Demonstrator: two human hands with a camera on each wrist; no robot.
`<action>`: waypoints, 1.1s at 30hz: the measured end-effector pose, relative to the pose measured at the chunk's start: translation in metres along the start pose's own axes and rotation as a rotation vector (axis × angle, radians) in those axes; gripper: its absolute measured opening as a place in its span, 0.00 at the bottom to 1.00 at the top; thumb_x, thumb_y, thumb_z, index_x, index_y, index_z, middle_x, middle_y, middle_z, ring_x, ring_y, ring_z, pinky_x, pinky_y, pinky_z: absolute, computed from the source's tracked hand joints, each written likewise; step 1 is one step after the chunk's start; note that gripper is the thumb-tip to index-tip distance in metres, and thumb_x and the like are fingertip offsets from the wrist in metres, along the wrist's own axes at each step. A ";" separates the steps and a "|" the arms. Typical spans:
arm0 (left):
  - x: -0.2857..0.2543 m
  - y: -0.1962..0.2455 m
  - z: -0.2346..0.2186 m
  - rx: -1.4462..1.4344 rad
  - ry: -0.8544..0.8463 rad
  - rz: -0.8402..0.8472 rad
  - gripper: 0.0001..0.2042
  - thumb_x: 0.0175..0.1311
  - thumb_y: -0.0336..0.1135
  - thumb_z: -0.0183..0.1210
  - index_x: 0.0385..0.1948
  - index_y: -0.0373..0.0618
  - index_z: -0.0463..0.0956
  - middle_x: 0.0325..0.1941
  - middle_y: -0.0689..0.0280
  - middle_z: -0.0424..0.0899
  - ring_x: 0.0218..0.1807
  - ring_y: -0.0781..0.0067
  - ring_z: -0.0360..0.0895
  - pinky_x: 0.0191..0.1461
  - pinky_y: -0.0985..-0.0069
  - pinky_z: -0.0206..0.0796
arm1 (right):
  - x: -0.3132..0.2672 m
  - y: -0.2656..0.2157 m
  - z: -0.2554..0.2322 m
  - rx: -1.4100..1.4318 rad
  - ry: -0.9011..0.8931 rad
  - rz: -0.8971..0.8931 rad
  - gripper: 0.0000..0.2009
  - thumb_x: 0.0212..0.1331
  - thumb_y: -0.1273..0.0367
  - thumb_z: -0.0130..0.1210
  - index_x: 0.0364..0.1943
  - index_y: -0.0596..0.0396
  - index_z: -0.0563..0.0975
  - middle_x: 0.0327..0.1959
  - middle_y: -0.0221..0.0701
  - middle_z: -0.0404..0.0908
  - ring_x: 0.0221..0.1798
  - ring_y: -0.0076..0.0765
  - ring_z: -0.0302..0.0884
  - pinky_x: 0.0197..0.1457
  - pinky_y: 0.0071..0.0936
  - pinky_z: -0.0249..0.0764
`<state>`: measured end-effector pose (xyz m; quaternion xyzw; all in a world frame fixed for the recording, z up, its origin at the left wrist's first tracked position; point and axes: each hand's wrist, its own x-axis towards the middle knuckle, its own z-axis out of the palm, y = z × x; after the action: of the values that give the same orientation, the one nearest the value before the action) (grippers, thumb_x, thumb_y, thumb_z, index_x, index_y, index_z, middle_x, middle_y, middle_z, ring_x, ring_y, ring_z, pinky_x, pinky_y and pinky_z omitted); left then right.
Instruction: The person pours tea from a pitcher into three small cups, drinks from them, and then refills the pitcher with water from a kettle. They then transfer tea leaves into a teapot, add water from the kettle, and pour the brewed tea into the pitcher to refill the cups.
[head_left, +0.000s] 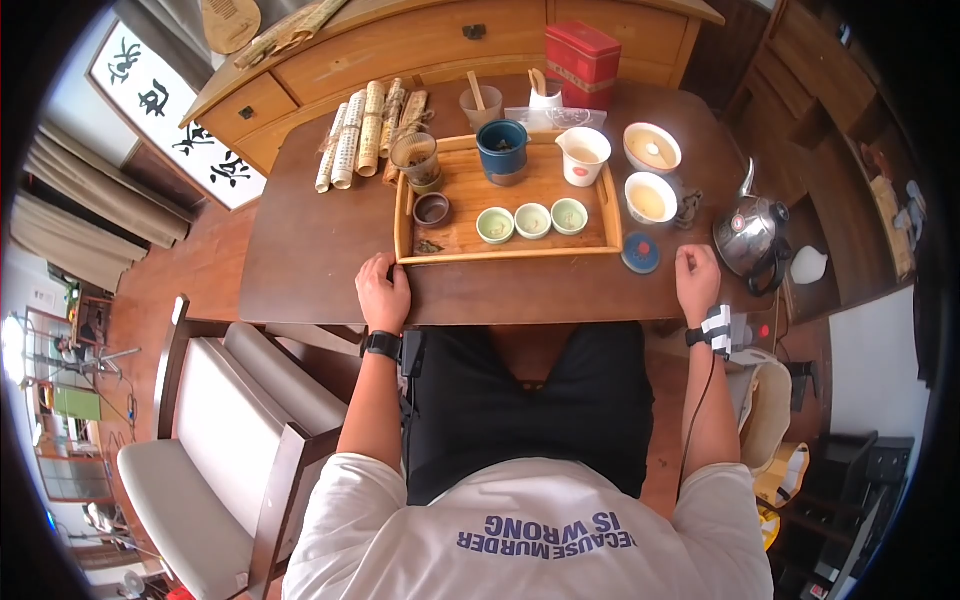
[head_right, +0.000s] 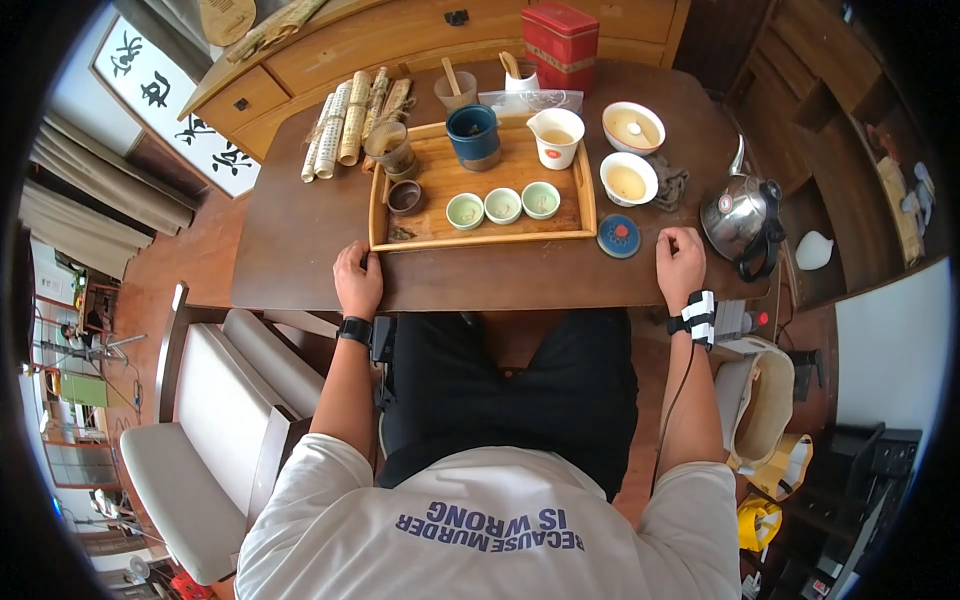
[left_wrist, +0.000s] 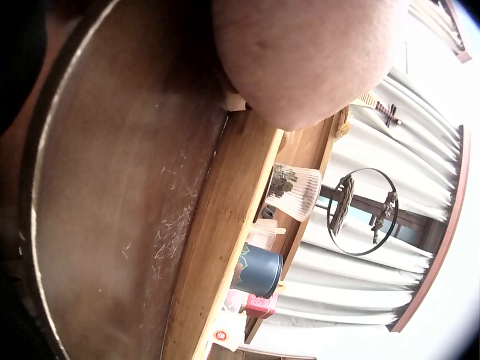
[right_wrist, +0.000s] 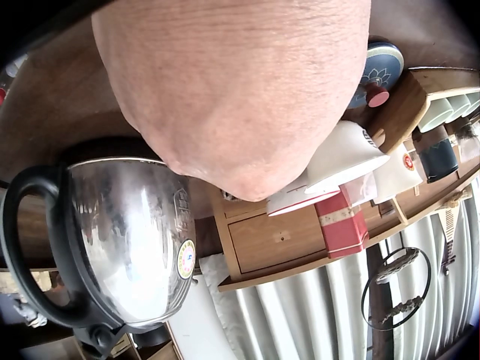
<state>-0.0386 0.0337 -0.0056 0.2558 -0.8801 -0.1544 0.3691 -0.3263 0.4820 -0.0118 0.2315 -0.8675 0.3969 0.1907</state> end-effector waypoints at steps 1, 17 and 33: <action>0.001 0.001 -0.001 -0.011 -0.011 -0.004 0.05 0.63 0.29 0.62 0.38 0.39 0.83 0.43 0.52 0.87 0.51 0.45 0.82 0.59 0.55 0.71 | 0.000 -0.002 -0.001 0.001 -0.001 0.005 0.04 0.64 0.73 0.62 0.35 0.61 0.82 0.34 0.39 0.82 0.36 0.45 0.81 0.42 0.37 0.77; 0.002 0.004 -0.002 -0.015 -0.014 -0.004 0.05 0.62 0.27 0.62 0.37 0.39 0.82 0.40 0.52 0.85 0.49 0.43 0.81 0.57 0.54 0.71 | 0.001 -0.001 0.001 0.007 0.008 0.017 0.04 0.63 0.73 0.63 0.35 0.60 0.83 0.34 0.38 0.82 0.36 0.45 0.81 0.42 0.37 0.77; 0.002 0.004 -0.003 -0.005 -0.044 -0.029 0.05 0.62 0.28 0.62 0.37 0.38 0.83 0.42 0.53 0.87 0.51 0.45 0.82 0.59 0.55 0.71 | 0.001 0.000 0.001 -0.011 0.015 -0.004 0.04 0.63 0.73 0.62 0.35 0.60 0.83 0.34 0.38 0.82 0.35 0.44 0.81 0.41 0.37 0.77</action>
<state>-0.0388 0.0358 -0.0003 0.2640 -0.8838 -0.1677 0.3480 -0.3270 0.4811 -0.0119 0.2294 -0.8676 0.3935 0.1993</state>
